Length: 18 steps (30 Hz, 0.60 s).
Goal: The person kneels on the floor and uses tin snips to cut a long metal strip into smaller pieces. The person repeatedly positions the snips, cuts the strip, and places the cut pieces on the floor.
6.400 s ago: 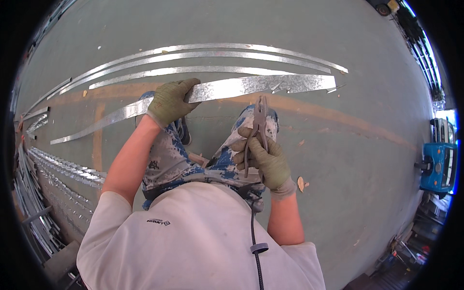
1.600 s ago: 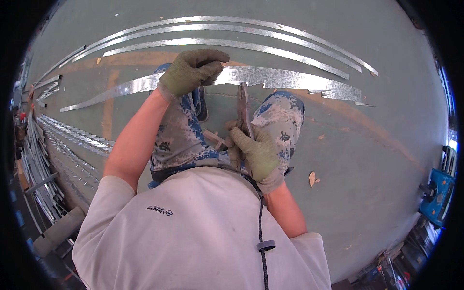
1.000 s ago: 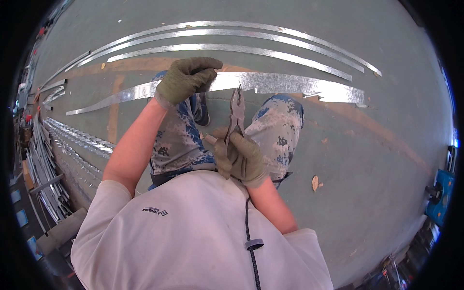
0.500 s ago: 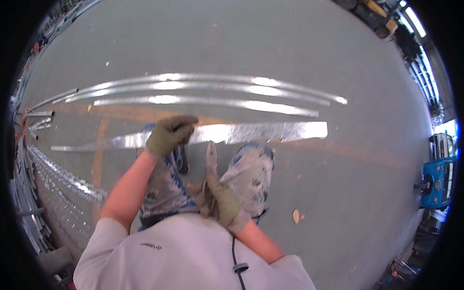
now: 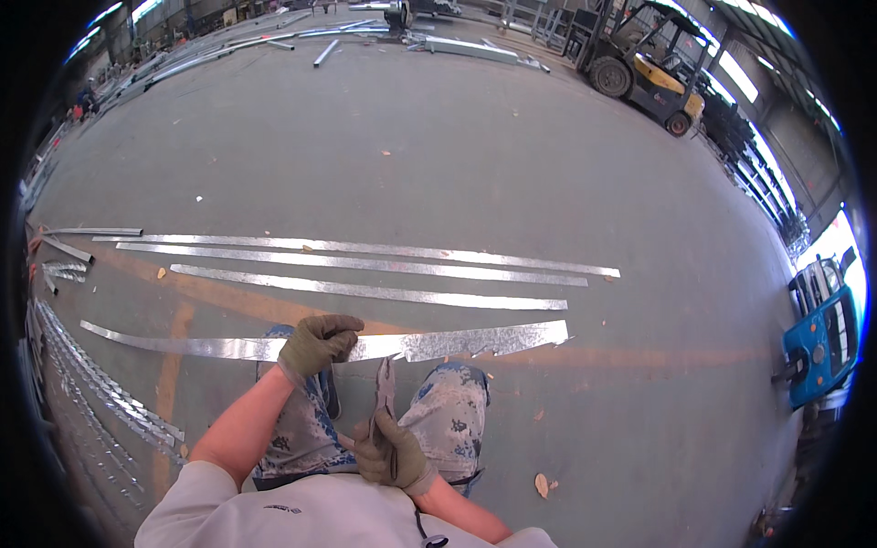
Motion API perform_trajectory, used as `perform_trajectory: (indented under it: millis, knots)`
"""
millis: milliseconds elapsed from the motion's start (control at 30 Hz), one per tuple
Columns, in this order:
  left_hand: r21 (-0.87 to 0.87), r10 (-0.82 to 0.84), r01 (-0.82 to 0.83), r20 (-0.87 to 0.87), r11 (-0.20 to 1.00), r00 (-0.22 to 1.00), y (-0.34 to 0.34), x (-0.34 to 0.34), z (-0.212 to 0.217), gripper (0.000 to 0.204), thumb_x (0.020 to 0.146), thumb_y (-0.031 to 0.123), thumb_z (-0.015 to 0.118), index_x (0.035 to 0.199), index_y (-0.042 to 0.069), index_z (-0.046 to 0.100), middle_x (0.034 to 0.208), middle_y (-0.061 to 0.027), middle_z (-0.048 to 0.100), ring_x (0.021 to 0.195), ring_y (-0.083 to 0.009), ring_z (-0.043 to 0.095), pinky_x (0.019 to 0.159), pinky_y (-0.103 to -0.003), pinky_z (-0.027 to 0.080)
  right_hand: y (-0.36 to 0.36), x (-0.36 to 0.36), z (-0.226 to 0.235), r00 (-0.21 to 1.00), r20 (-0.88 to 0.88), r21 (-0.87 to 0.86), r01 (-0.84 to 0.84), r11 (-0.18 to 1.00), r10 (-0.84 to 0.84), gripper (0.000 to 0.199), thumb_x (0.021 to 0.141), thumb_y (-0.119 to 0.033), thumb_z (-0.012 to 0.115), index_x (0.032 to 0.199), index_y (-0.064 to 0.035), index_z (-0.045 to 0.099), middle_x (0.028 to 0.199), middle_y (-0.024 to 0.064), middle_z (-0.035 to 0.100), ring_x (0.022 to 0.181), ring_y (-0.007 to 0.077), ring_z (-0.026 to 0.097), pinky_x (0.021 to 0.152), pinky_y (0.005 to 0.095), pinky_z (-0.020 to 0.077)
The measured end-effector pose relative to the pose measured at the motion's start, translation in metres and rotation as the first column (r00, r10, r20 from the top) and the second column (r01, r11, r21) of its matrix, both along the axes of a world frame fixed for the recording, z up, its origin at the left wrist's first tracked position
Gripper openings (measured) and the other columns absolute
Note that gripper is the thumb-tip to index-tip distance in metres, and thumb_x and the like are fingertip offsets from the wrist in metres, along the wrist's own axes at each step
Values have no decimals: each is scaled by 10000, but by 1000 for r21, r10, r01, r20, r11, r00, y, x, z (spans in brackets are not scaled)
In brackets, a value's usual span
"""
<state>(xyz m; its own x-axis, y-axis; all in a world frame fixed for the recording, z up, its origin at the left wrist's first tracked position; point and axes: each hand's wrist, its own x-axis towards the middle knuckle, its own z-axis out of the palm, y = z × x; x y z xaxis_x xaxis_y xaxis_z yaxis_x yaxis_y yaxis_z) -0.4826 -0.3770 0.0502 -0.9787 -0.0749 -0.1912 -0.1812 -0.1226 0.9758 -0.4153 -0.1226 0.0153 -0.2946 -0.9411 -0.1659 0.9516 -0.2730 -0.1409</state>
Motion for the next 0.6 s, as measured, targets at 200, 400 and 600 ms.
perform_trajectory:
  millis: [200,400,600]
  knots:
    - [-43,-39,37,-46,998,998,-6,4,3,269,1026,59,643,1276,-32,685,856,-9,649,743,-85,565,686,-260,512,7,-7,10,994,-110,137,-3,991,18,550,1084,-566,478,1228,-77,685,810,-2,629,588,134,522,539,304,418]
    - [-434,-134,108,-30,894,990,-28,17,28,680,824,292,859,1384,-14,623,1321,-184,674,1221,-272,673,1017,-371,559,10,-12,13,993,-116,143,-12,990,29,569,1098,-539,465,1246,-39,694,841,17,683,602,141,580,539,299,450]
    - [-924,-198,64,-13,377,980,-70,54,15,824,732,427,864,1428,70,607,1429,-188,604,1386,-375,520,1189,-453,402,5,-11,26,993,-114,119,3,993,11,569,1113,-512,446,1237,-19,701,819,34,682,594,148,586,531,301,457]
